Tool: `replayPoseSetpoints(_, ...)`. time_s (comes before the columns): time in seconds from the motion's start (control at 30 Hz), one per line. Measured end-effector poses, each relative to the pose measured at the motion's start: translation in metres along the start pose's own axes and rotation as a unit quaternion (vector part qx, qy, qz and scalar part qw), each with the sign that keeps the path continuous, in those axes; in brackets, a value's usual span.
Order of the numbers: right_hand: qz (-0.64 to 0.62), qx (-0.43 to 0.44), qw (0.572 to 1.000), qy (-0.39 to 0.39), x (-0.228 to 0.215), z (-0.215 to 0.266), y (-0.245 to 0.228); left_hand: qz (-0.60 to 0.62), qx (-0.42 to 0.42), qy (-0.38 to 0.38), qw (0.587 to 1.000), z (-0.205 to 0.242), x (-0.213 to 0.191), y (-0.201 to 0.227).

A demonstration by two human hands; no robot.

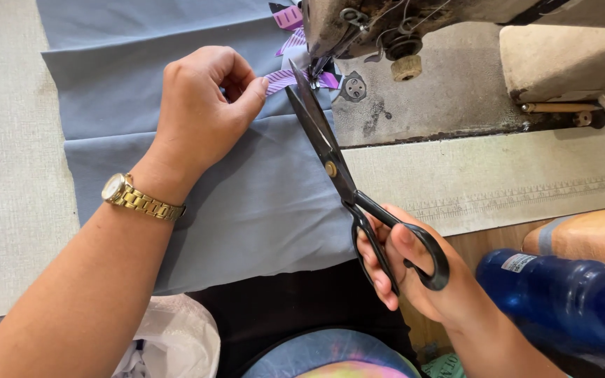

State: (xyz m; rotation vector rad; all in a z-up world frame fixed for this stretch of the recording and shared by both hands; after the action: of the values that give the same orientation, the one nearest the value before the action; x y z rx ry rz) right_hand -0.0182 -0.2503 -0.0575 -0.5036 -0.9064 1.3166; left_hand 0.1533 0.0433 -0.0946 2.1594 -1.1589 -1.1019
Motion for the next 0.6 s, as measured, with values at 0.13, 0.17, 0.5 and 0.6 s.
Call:
replayPoseSetpoints(0.13, 0.009, 0.012, 0.999, 0.045, 0.006, -0.008, 0.003, -0.007, 0.017, -0.001, 1.0, 0.0, 0.001, -0.002)
replayPoseSetpoints(0.17, 0.009, 0.013, 0.999, 0.045, 0.006, -0.009, 0.004, -0.007, 0.016, -0.001, 1.0, 0.0, 0.001, -0.002)
replayPoseSetpoints(0.5, 0.142, -0.051, 0.984, 0.098, -0.015, 0.003, 0.004, -0.032, 0.067, 0.002, 0.997, -0.001, -0.003, -0.006)
replayPoseSetpoints(0.6, 0.229, -0.099, 0.951, 0.18, -0.042, 0.015, 0.003, -0.046, 0.102, -0.021, 0.994, -0.001, -0.007, -0.004)
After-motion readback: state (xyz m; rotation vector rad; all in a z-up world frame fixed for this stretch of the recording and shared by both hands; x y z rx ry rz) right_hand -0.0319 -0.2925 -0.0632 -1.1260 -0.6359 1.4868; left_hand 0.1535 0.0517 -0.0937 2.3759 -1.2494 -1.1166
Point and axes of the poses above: each hand's wrist, its own z-axis away from the middle knuckle, its own x-axis out of the palm, y = z × x, the point moved 1 cm from there along -z, towards the middle knuckle, and after that the axes turned 12 degrees about y, right-handed, at the moved point
